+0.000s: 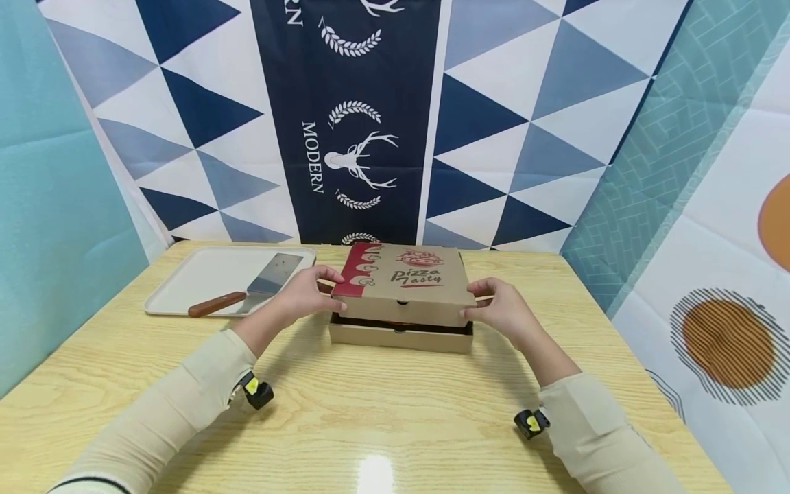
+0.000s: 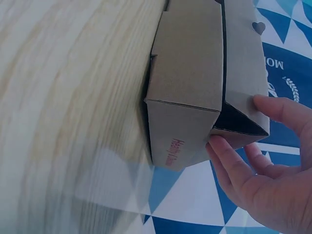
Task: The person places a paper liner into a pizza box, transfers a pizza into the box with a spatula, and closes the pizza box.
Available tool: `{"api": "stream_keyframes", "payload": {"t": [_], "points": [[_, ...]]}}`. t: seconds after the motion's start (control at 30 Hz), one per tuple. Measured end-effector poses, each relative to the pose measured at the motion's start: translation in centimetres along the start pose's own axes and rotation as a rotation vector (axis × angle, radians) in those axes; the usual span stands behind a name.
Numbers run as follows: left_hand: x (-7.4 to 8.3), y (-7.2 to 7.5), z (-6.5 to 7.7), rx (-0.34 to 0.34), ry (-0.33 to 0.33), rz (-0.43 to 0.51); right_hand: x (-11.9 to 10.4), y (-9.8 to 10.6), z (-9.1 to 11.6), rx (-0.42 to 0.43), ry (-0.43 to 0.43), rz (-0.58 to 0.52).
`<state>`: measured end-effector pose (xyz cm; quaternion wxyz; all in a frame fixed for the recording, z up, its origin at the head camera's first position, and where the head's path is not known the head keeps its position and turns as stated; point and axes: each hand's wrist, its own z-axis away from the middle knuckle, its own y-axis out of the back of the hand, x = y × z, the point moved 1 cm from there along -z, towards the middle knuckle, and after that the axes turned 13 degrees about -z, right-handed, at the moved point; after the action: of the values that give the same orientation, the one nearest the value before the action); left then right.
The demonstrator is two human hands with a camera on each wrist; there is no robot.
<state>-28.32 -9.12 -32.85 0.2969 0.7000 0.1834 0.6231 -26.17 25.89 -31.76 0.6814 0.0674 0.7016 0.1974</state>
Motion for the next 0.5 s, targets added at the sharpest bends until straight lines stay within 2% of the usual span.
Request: {"api": "stream_keyframes", "payload": {"t": [0.33, 0.5], "points": [[-0.12, -0.23, 0.19, -0.009, 0.005, -0.027, 0.25, 0.06, 0.11, -0.024, 0.015, -0.022], [-0.16, -0.12, 0.32, -0.015, -0.006, -0.075, 0.20, 0.01, 0.11, -0.023, 0.005, -0.008]]}}
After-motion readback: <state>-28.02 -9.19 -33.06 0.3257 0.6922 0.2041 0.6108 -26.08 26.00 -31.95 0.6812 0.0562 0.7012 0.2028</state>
